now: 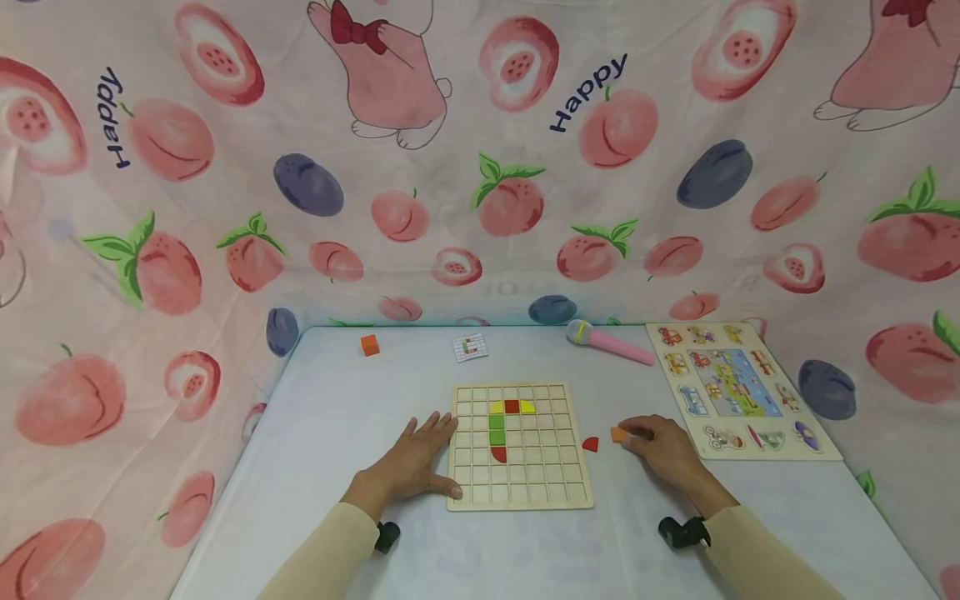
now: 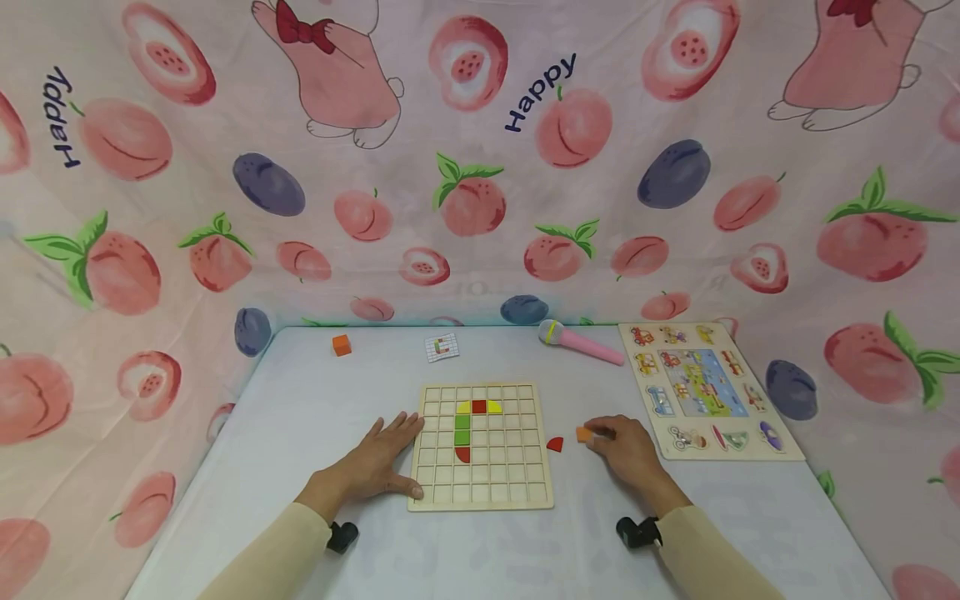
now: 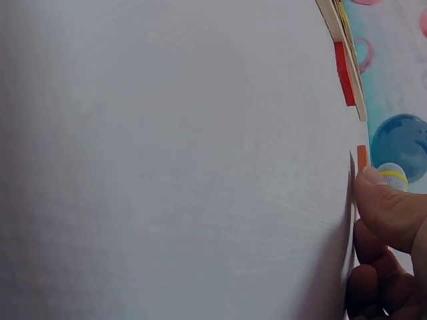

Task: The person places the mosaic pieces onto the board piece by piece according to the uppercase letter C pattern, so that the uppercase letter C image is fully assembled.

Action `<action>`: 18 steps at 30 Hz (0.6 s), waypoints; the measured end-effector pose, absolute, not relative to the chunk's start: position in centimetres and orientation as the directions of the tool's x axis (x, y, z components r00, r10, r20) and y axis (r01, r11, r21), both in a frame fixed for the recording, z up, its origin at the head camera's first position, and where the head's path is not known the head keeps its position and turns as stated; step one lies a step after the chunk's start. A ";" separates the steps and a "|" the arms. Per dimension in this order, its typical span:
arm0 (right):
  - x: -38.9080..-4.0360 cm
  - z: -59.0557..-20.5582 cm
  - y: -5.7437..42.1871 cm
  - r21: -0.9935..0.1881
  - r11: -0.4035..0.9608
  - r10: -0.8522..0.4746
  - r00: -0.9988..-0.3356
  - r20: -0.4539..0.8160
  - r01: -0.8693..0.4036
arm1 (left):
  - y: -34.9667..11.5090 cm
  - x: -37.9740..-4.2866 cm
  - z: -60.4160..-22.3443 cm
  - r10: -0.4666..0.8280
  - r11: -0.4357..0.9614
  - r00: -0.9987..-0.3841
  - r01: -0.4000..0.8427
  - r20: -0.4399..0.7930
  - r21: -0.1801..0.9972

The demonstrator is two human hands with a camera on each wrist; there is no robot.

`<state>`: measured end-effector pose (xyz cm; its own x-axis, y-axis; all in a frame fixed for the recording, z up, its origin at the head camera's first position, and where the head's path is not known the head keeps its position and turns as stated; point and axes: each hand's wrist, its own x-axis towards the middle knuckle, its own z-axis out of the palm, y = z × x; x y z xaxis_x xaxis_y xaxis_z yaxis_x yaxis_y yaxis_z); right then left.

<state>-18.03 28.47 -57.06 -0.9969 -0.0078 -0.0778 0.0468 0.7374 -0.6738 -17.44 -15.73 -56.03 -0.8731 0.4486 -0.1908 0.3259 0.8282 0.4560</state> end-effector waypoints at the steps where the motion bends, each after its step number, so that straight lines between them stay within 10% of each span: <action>1: -18.0 -57.0 28.5 -0.680 0.732 -0.007 -0.997 -0.074 0.045 | -15.7 -17.4 -56.0 0.449 0.826 -0.874 0.325 -0.188 0.461; 18: -18.3 -57.0 28.0 -0.768 0.631 0.108 -0.993 -0.053 0.110 | -15.7 -17.5 -55.7 0.441 0.825 -0.876 0.309 -0.196 0.473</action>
